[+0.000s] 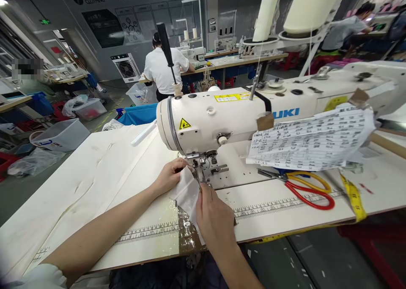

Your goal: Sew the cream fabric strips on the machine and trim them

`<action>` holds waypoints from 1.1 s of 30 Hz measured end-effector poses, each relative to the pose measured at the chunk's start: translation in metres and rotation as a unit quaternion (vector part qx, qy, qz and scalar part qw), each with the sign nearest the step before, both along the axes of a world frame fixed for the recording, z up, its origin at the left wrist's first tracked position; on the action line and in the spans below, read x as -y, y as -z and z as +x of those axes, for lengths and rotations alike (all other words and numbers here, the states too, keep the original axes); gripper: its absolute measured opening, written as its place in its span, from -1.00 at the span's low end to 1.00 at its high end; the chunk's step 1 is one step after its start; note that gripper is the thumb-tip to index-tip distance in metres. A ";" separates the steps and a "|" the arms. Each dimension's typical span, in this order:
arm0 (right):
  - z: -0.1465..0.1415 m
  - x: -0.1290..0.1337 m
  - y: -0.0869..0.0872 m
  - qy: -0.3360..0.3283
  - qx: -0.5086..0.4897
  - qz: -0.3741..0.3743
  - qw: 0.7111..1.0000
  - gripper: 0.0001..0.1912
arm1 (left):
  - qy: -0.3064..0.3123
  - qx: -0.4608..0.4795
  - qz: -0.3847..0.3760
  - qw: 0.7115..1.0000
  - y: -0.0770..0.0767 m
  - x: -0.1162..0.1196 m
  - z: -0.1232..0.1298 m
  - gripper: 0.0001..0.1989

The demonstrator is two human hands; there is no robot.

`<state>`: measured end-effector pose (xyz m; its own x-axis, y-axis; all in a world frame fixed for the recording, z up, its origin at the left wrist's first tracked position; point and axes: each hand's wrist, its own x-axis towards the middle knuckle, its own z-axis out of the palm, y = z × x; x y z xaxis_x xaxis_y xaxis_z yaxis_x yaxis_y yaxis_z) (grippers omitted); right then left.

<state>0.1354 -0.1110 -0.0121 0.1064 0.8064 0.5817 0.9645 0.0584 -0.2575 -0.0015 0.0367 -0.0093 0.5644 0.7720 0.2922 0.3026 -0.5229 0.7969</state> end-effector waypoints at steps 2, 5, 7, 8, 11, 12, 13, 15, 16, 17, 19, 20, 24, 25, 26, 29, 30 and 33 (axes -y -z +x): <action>0.000 -0.001 -0.001 0.001 0.003 0.003 1.000 -0.62 | 0.001 0.000 0.003 1.000 0.000 0.000 0.000 -0.84; -0.001 -0.001 -0.001 0.005 0.007 0.009 1.000 -0.60 | 0.001 0.001 0.001 1.000 -0.001 -0.001 0.000 -0.84; -0.001 -0.001 -0.001 0.006 0.007 0.014 1.000 -0.60 | 0.002 0.003 -0.004 1.000 -0.001 -0.001 0.000 -0.84; -0.001 0.000 0.000 0.006 0.006 0.016 1.000 -0.60 | 0.003 0.005 -0.007 1.000 -0.001 -0.001 0.001 -0.84; -0.001 0.000 0.000 0.005 -0.001 0.021 1.000 -0.61 | 0.003 0.004 -0.010 1.000 -0.001 -0.001 0.000 -0.84; 0.000 0.000 0.000 0.004 -0.003 0.021 1.000 -0.61 | 0.003 0.004 -0.010 1.000 -0.001 -0.001 0.000 -0.84; 0.000 0.000 0.000 0.002 -0.005 0.021 1.000 -0.62 | 0.003 0.004 -0.010 1.000 -0.001 -0.001 0.000 -0.85; 0.000 0.000 0.000 0.000 -0.004 0.019 1.000 -0.62 | 0.001 0.005 -0.012 1.000 -0.001 -0.001 0.000 -0.85; 0.000 0.000 0.000 -0.001 -0.003 0.017 1.000 -0.62 | 0.000 0.005 -0.013 1.000 -0.001 -0.001 0.000 -0.85; 0.000 -0.001 0.000 0.000 -0.001 0.015 1.000 -0.62 | 0.000 0.005 -0.014 1.000 -0.001 -0.001 0.001 -0.85; 0.000 -0.001 0.001 0.003 0.005 0.011 1.000 -0.62 | 0.003 0.005 -0.015 1.000 -0.001 0.000 0.001 -0.85; 0.000 -0.001 0.002 0.005 0.007 0.008 1.000 -0.62 | 0.005 0.005 -0.016 1.000 -0.001 0.000 0.001 -0.85; 0.000 -0.001 0.004 0.006 0.013 -0.008 1.000 -0.64 | 0.008 0.000 -0.015 1.000 -0.001 -0.001 0.000 -0.84; 0.000 -0.001 0.005 0.005 0.014 -0.013 1.000 -0.65 | 0.010 0.000 -0.014 1.000 -0.001 -0.001 0.000 -0.85; 0.000 -0.001 0.005 0.005 0.014 -0.016 1.000 -0.65 | 0.012 -0.001 -0.013 1.000 -0.001 -0.001 0.000 -0.85; 0.000 -0.001 0.005 0.001 0.016 -0.018 1.000 -0.66 | 0.020 -0.008 0.004 1.000 0.000 -0.002 0.000 -0.87; 0.000 -0.001 0.006 -0.001 0.018 -0.017 1.000 -0.66 | 0.021 -0.012 0.012 1.000 0.000 -0.002 0.000 -0.88; 0.000 -0.001 0.007 -0.003 0.018 -0.018 1.000 -0.67 | 0.014 -0.025 0.028 0.999 0.000 -0.003 0.001 -0.90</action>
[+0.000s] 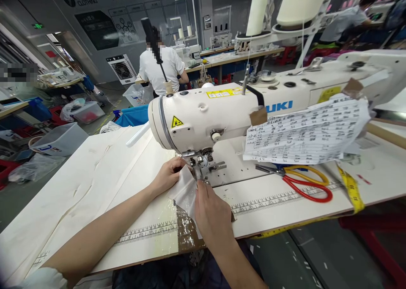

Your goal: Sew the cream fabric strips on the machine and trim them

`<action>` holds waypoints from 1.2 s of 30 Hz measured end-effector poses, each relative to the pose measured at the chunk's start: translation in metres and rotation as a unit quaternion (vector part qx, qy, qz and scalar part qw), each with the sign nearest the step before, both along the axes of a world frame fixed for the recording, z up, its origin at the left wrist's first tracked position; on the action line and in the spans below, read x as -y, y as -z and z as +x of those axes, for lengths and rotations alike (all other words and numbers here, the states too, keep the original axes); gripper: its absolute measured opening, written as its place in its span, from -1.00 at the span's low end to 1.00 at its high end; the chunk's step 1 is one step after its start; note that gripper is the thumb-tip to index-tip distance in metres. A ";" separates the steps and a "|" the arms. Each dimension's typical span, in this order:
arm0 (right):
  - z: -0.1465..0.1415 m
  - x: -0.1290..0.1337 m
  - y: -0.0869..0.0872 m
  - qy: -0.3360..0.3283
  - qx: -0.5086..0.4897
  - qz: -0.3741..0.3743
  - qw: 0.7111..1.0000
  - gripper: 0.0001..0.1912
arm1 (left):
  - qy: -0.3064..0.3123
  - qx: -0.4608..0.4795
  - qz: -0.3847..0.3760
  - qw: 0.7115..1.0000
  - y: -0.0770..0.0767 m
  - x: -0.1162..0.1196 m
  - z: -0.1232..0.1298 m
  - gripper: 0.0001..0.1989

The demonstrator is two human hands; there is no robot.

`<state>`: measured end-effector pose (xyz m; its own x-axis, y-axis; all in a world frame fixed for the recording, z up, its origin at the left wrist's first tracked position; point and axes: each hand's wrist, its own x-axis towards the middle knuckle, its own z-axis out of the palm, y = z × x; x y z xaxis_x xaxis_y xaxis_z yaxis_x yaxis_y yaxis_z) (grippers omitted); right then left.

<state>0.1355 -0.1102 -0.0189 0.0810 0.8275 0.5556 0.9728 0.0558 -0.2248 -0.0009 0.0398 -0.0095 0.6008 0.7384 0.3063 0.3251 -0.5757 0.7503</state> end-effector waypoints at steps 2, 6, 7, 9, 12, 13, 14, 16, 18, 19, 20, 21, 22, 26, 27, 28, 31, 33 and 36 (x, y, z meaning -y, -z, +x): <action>0.000 0.000 0.000 0.003 -0.008 -0.001 1.000 -0.67 | -0.005 -0.004 0.000 1.000 0.000 0.000 0.001 -0.90; -0.001 0.001 -0.001 0.010 -0.022 -0.007 1.000 -0.68 | -0.008 -0.007 -0.014 1.000 -0.002 0.000 0.001 -0.89; -0.001 0.002 -0.002 0.009 -0.022 -0.009 1.000 -0.68 | -0.008 -0.008 -0.018 1.000 -0.002 0.001 0.001 -0.88; -0.001 0.002 -0.003 0.003 -0.023 -0.012 1.000 -0.69 | -0.008 -0.009 -0.023 1.000 -0.003 0.001 0.001 -0.87; -0.001 0.002 -0.003 0.001 -0.023 -0.013 1.000 -0.68 | -0.009 -0.010 -0.028 1.000 -0.004 0.002 0.001 -0.86; -0.001 0.002 -0.003 0.003 -0.023 -0.014 1.000 -0.67 | -0.009 -0.010 -0.029 0.999 -0.005 0.002 0.001 -0.86; -0.001 0.001 -0.003 0.005 -0.022 -0.017 1.000 -0.67 | -0.009 -0.011 -0.029 0.999 -0.005 0.002 0.001 -0.86; -0.001 0.001 -0.002 0.009 -0.020 -0.020 1.000 -0.67 | -0.008 -0.013 -0.026 1.000 -0.005 0.002 0.001 -0.86; -0.001 0.000 -0.001 0.011 -0.018 -0.021 1.000 -0.68 | -0.007 -0.017 -0.016 1.000 -0.006 0.002 0.001 -0.86; -0.001 0.000 -0.001 0.012 -0.017 -0.021 1.000 -0.68 | -0.006 -0.020 -0.009 1.000 -0.005 0.002 0.001 -0.86; -0.002 0.000 -0.001 0.012 -0.017 -0.021 1.000 -0.68 | -0.004 -0.023 0.000 1.000 -0.005 0.002 0.001 -0.86; -0.002 0.000 -0.001 0.012 -0.016 -0.022 1.000 -0.69 | -0.002 -0.027 0.011 1.000 -0.005 0.003 0.001 -0.86; -0.002 0.000 -0.001 0.012 -0.016 -0.022 1.000 -0.69 | -0.001 -0.031 0.024 0.999 -0.005 0.003 0.001 -0.87; -0.002 0.001 -0.001 0.007 -0.005 -0.007 1.000 -0.70 | -0.004 -0.061 0.094 0.994 -0.002 0.003 0.003 -0.93; -0.002 0.001 -0.002 0.008 -0.002 -0.003 1.000 -0.70 | -0.007 -0.065 0.110 0.992 -0.002 0.003 0.003 -0.94; -0.002 0.001 -0.002 0.009 -0.001 -0.002 1.000 -0.70 | -0.010 -0.067 0.121 0.990 -0.001 0.003 0.004 -0.95; -0.002 0.001 -0.002 0.015 -0.003 -0.011 1.000 -0.68 | -0.019 -0.058 0.105 0.993 0.000 0.001 0.004 -0.95; -0.003 0.001 -0.002 0.020 -0.005 -0.017 1.000 -0.66 | -0.023 -0.048 0.069 0.996 -0.001 0.000 0.003 -0.94; -0.003 0.001 -0.001 0.023 -0.012 -0.021 0.999 -0.66 | -0.030 -0.037 0.022 0.999 -0.002 0.000 0.002 -0.95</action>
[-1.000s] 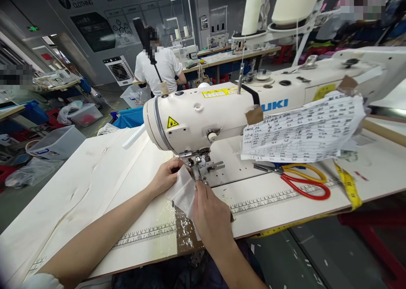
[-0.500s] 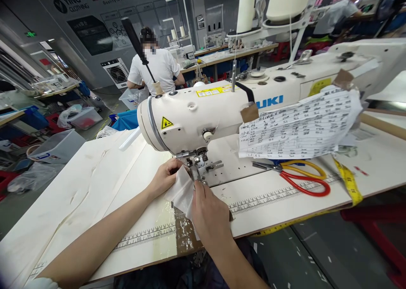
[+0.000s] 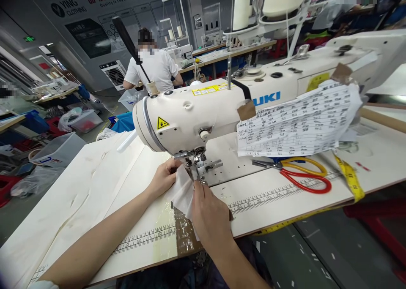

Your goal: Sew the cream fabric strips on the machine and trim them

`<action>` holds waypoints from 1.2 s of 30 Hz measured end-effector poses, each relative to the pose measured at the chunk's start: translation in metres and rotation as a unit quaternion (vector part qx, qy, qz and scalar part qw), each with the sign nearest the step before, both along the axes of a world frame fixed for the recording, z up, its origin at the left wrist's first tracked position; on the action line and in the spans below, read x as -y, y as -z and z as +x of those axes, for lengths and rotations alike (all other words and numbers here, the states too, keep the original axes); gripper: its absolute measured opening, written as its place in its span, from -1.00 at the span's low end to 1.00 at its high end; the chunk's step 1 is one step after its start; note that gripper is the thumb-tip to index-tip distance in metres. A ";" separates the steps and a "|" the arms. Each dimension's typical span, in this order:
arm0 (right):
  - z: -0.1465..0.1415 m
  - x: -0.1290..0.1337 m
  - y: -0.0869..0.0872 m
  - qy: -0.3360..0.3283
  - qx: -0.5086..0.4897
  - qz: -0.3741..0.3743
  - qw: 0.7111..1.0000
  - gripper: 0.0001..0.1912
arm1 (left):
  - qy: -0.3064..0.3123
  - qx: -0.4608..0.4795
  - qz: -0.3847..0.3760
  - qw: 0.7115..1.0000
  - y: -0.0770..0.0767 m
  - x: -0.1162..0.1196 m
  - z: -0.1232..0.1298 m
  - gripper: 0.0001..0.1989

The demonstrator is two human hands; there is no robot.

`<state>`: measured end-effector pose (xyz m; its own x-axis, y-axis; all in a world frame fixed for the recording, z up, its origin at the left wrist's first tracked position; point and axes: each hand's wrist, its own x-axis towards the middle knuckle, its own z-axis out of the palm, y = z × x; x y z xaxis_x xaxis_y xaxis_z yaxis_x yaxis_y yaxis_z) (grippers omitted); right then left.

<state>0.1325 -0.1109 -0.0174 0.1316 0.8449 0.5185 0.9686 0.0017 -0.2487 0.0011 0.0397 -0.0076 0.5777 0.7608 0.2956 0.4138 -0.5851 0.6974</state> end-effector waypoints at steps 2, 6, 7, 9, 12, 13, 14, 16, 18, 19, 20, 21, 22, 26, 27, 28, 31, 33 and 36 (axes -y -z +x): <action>0.000 -0.001 0.000 0.002 -0.005 -0.006 1.000 -0.66 | -0.004 0.007 -0.018 1.000 0.000 0.000 0.000 -0.95; -0.001 -0.002 -0.001 0.008 -0.001 -0.023 1.000 -0.67 | -0.001 0.019 -0.021 1.000 0.000 0.002 0.000 -0.94; -0.001 -0.002 -0.002 0.009 0.001 -0.027 1.000 -0.68 | 0.003 0.021 -0.013 1.000 0.000 0.002 0.000 -0.93; -0.001 -0.002 -0.002 0.013 0.004 -0.029 0.999 -0.69 | 0.015 0.021 0.016 1.000 0.001 0.002 0.000 -0.91; -0.001 -0.003 -0.001 0.016 0.010 -0.027 0.999 -0.69 | 0.041 0.008 0.098 0.994 0.001 0.003 0.001 -0.89; -0.001 -0.004 -0.001 0.015 0.012 -0.030 0.999 -0.69 | 0.050 -0.001 0.128 0.990 0.001 0.003 0.002 -0.88; -0.001 -0.004 -0.001 0.015 0.016 -0.032 0.999 -0.70 | 0.057 -0.012 0.155 0.986 0.001 0.004 0.002 -0.87; -0.001 -0.003 -0.002 0.019 0.027 -0.033 0.999 -0.69 | 0.073 -0.046 0.188 0.978 -0.002 0.005 0.001 -0.83; -0.001 0.003 -0.004 0.023 0.035 -0.022 0.999 -0.68 | 0.100 -0.091 0.201 0.970 -0.008 0.007 -0.002 -0.78; -0.001 0.009 -0.004 0.020 0.030 -0.010 0.999 -0.67 | 0.114 -0.115 0.207 0.965 -0.011 0.009 -0.004 -0.75; -0.001 0.016 -0.005 0.010 0.015 0.003 1.000 -0.67 | 0.128 -0.140 0.215 0.958 -0.014 0.011 -0.005 -0.73; -0.001 0.025 -0.005 -0.004 -0.009 0.013 1.000 -0.66 | 0.141 -0.162 0.223 0.951 -0.016 0.014 -0.007 -0.70; 0.000 0.035 -0.005 -0.020 -0.039 0.018 0.999 -0.66 | 0.147 -0.182 0.232 0.944 -0.018 0.017 -0.008 -0.67; 0.005 0.073 0.001 -0.055 -0.136 -0.016 0.989 -0.74 | 0.123 -0.229 0.260 0.930 -0.017 0.034 -0.006 -0.65; 0.007 0.079 0.002 -0.066 -0.138 -0.030 0.988 -0.77 | 0.108 -0.233 0.262 0.930 -0.015 0.039 -0.004 -0.65; 0.009 0.084 0.003 -0.077 -0.131 -0.038 0.988 -0.79 | 0.095 -0.235 0.261 0.931 -0.013 0.043 -0.003 -0.66; 0.014 0.087 0.003 -0.090 -0.075 -0.026 0.993 -0.78 | 0.083 -0.225 0.255 0.937 -0.007 0.051 0.000 -0.64; 0.014 0.084 0.000 -0.088 -0.031 -0.005 0.996 -0.74 | 0.090 -0.211 0.250 0.941 -0.004 0.053 -0.002 -0.60; 0.012 0.077 -0.006 -0.077 0.034 0.030 0.996 -0.68 | 0.101 -0.191 0.236 0.947 -0.003 0.052 -0.006 -0.58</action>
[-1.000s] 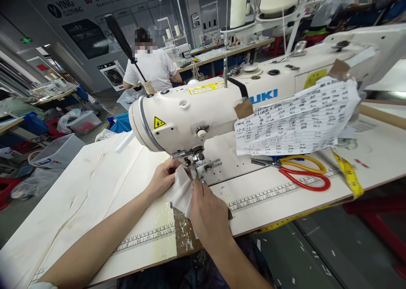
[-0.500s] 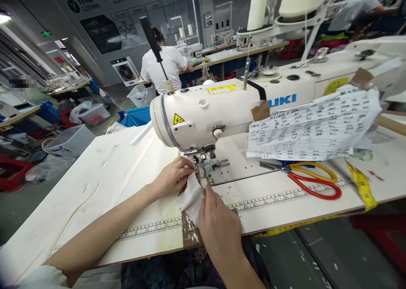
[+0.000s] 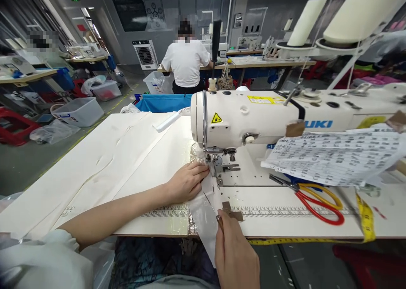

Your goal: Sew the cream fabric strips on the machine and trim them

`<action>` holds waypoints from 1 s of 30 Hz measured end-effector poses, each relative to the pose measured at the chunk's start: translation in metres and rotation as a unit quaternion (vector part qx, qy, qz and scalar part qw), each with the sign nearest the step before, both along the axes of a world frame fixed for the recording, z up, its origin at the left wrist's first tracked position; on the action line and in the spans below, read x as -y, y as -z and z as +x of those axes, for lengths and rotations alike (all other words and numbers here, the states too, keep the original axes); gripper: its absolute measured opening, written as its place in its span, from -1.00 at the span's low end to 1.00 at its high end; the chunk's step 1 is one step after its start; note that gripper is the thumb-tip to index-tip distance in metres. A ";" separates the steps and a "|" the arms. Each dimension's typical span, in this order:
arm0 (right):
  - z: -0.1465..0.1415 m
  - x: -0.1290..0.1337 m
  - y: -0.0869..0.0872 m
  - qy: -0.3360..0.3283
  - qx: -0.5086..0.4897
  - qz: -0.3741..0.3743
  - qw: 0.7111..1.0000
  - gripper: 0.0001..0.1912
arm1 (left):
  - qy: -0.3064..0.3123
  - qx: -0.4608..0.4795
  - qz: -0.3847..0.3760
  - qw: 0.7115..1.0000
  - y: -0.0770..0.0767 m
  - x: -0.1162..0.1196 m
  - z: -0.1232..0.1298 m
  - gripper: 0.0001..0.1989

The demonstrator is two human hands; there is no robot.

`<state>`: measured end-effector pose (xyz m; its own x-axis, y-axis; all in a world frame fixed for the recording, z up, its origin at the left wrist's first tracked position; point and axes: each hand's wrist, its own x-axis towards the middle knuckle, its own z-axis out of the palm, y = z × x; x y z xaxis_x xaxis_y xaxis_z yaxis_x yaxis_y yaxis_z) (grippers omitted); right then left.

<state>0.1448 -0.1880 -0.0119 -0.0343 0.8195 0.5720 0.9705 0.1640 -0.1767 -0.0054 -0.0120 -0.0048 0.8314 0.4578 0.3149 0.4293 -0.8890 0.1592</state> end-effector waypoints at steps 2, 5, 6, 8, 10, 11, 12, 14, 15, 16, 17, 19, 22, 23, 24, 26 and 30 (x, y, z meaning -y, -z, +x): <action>-0.002 -0.002 -0.002 0.001 0.026 0.016 1.000 -0.66 | 0.008 0.010 -0.015 1.000 0.000 -0.002 -0.003 -0.58; -0.002 -0.003 -0.004 -0.006 0.033 0.018 0.999 -0.66 | 0.016 0.020 -0.028 0.999 0.000 -0.005 -0.005 -0.58; -0.002 -0.003 -0.005 -0.009 0.032 0.015 0.999 -0.65 | 0.016 0.020 -0.028 0.999 0.000 -0.005 -0.005 -0.58; -0.002 -0.004 -0.006 -0.014 0.032 0.012 0.999 -0.64 | 0.012 0.015 -0.022 1.000 0.002 -0.005 -0.005 -0.57; -0.002 -0.006 -0.007 -0.015 0.034 0.006 0.999 -0.63 | 0.002 0.000 -0.015 1.000 0.003 -0.005 -0.005 -0.56; -0.002 -0.008 -0.008 -0.012 0.034 0.003 0.999 -0.62 | -0.004 -0.010 -0.010 1.000 0.003 -0.004 -0.005 -0.55; -0.002 -0.009 -0.008 -0.007 0.033 0.000 0.999 -0.61 | -0.009 -0.020 -0.006 1.000 0.002 -0.003 -0.004 -0.54; -0.002 -0.012 -0.009 0.001 0.034 -0.005 0.999 -0.60 | -0.018 -0.037 0.002 0.999 0.001 -0.002 -0.003 -0.52; -0.002 -0.013 -0.008 0.005 0.036 -0.007 0.999 -0.60 | -0.022 -0.044 0.004 0.999 0.000 -0.001 -0.003 -0.52; -0.002 -0.014 -0.008 0.008 0.039 -0.007 0.999 -0.60 | -0.026 -0.050 0.006 0.998 -0.002 0.000 -0.002 -0.51; -0.002 -0.015 -0.008 0.011 0.041 -0.008 0.999 -0.60 | -0.030 -0.055 0.007 0.998 -0.003 0.000 -0.001 -0.51; -0.002 -0.017 -0.008 0.015 0.044 -0.013 0.999 -0.61 | -0.039 -0.065 0.008 0.997 -0.005 0.001 0.000 -0.51; -0.001 -0.020 -0.008 0.012 0.046 -0.025 0.999 -0.63 | -0.045 -0.078 0.006 0.996 -0.006 0.004 0.001 -0.49; -0.001 -0.022 -0.009 0.009 0.046 -0.030 0.998 -0.64 | -0.046 -0.081 0.005 0.996 -0.006 0.005 0.001 -0.48; -0.001 -0.023 -0.009 0.008 0.046 -0.035 0.998 -0.66 | -0.047 -0.083 0.005 0.995 -0.006 0.007 0.001 -0.48; -0.002 -0.025 -0.009 0.009 0.041 -0.043 0.998 -0.68 | -0.047 -0.085 0.008 0.995 -0.004 0.010 0.000 -0.47; -0.004 -0.027 -0.010 0.016 0.032 -0.054 0.998 -0.70 | -0.047 -0.080 0.016 0.996 -0.004 0.017 -0.001 -0.49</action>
